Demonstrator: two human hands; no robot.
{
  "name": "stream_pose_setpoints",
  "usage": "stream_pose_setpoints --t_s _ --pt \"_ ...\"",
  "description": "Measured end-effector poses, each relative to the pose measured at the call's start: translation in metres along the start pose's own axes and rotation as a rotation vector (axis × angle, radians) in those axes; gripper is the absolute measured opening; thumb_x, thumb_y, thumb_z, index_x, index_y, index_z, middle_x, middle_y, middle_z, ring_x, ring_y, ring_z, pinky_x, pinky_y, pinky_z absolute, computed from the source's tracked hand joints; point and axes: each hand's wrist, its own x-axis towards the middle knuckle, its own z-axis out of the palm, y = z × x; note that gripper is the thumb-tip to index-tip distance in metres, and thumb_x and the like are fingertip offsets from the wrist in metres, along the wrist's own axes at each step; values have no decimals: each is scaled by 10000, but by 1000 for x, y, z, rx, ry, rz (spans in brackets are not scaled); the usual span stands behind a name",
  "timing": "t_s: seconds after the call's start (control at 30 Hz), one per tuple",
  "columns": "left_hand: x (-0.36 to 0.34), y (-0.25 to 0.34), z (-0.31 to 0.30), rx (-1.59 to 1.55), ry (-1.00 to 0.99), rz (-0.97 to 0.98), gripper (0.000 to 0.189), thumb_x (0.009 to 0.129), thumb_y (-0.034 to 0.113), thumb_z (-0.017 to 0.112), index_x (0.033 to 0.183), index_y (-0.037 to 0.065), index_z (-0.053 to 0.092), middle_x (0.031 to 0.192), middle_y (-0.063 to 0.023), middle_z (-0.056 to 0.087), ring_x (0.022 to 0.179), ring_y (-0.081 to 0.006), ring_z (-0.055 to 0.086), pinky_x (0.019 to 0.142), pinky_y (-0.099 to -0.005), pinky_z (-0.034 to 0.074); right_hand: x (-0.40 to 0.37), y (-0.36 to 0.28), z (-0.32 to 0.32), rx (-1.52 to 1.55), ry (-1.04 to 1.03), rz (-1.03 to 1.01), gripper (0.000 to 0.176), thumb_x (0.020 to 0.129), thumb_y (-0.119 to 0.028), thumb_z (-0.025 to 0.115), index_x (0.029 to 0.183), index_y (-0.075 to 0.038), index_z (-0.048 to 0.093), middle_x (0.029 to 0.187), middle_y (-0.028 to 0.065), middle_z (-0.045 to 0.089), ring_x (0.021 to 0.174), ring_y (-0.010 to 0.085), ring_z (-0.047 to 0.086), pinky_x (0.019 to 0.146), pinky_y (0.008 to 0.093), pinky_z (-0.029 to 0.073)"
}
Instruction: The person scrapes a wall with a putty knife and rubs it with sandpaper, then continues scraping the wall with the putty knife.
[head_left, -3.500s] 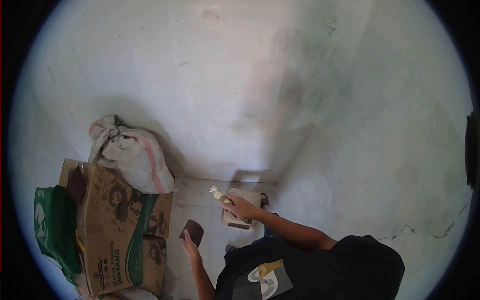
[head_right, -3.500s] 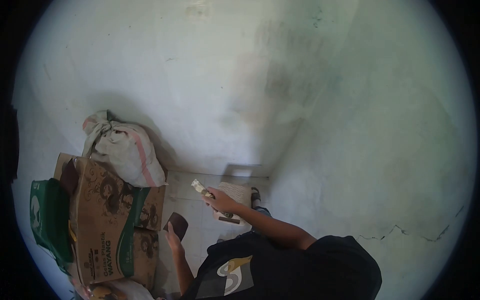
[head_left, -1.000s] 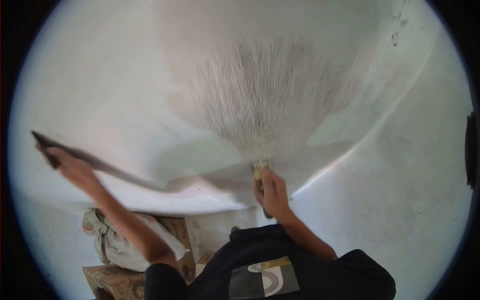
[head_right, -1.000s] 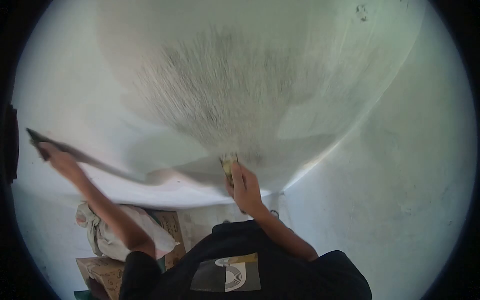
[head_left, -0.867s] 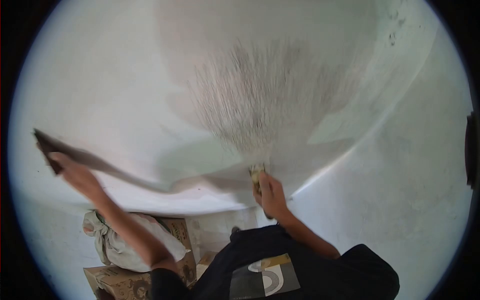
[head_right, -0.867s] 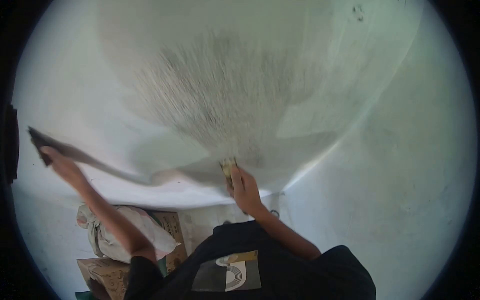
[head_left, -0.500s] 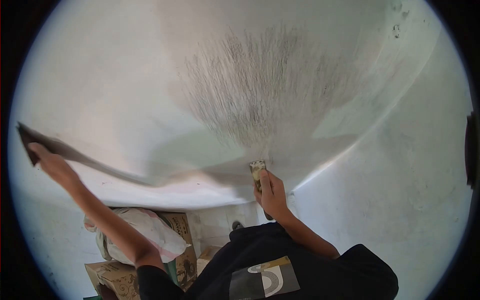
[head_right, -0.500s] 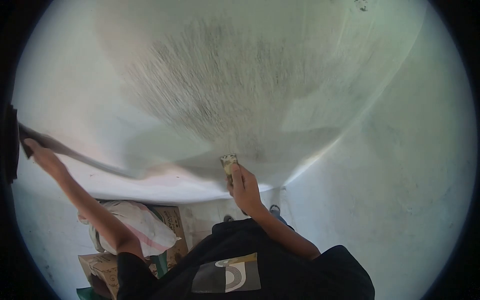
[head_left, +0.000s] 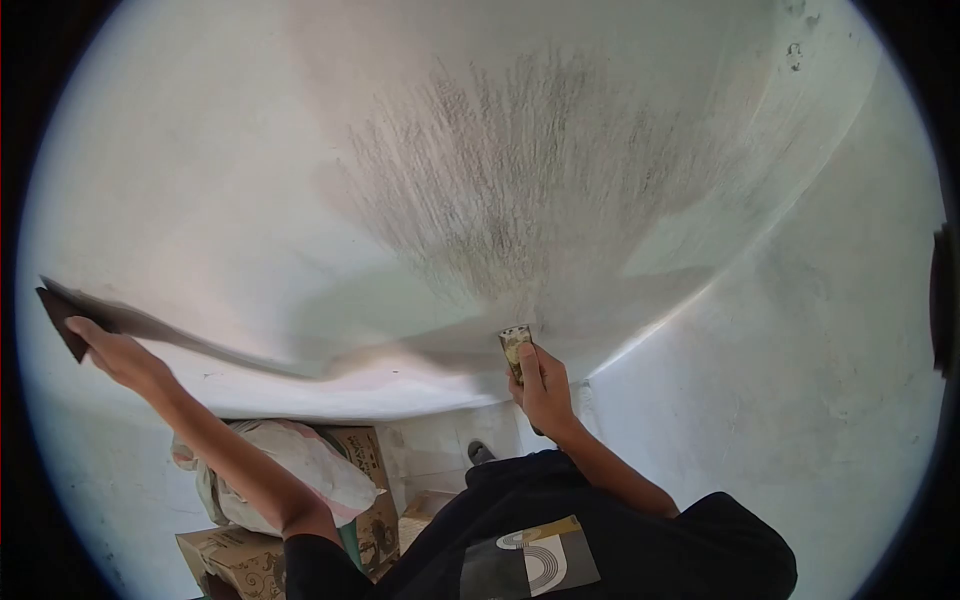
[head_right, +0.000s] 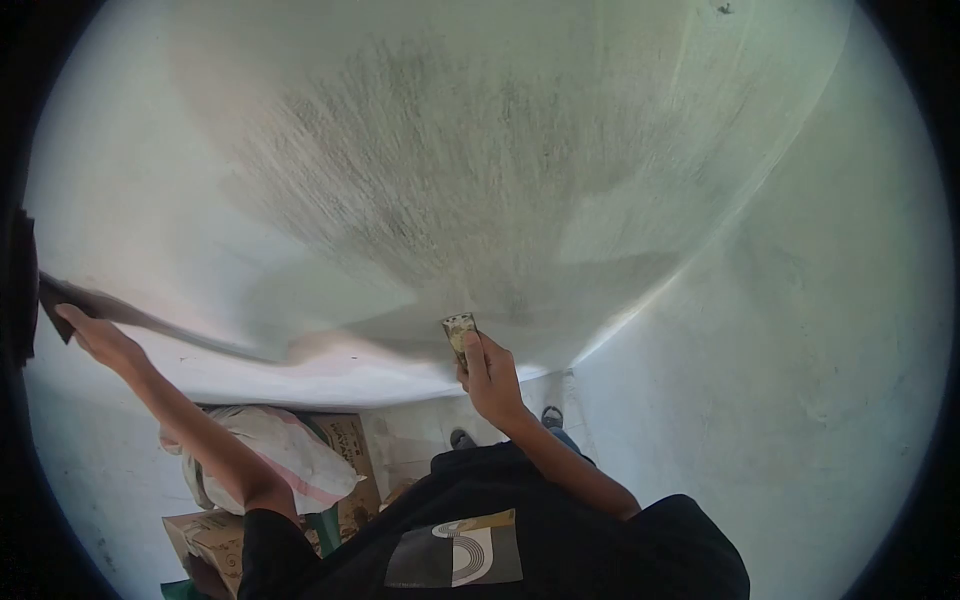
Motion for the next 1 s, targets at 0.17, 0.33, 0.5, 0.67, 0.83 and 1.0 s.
stream_pose_setpoints --t_s 0.17,0.33,0.5,0.67,0.83,1.0 --pt "13 -18 1 -51 -47 104 759 1012 533 369 1405 -116 387 1451 -270 420 1293 -355 469 1103 -393 330 -4 -14 0 -63 -24 -95 467 1058 -410 367 823 -33 511 527 -19 421 394 38 345 365 237 257" --pt "26 5 -4 -9 9 130 728 1021 509 353 1426 -95 376 1451 -277 419 1341 -361 422 1125 -380 306 -4 -30 0 -26 -96 -48 460 1060 -398 365 817 -37 515 528 -16 433 387 40 351 361 231 265" --pt "-9 -15 10 -10 6 288 694 1030 477 373 1394 -112 409 1419 -262 462 1291 -352 471 1102 -380 328 -2 -47 1 13 -113 -40 454 1062 -384 361 815 -38 522 528 -15 433 386 40 351 361 230 271" --pt "2 7 3 10 41 86 725 1024 494 359 1384 -134 405 1438 -253 445 1292 -342 467 1091 -380 339 -5 -49 0 -11 -88 3 459 1056 -396 385 808 -37 526 539 -13 439 395 45 362 371 224 273" --pt "-18 -22 7 -18 -63 301 730 1023 510 357 1377 -125 425 1440 -242 455 1302 -341 463 1106 -385 309 1 -41 -5 -62 -64 22 433 1060 -354 388 822 -21 528 583 -15 462 487 54 400 458 235 304" --pt "35 7 5 13 -8 274 733 1008 547 321 1460 -28 369 1495 -226 391 1365 -387 396 1145 -404 278 -2 -30 -15 -33 -74 52 422 1061 -364 384 844 -34 531 586 -23 436 471 35 375 429 225 287"
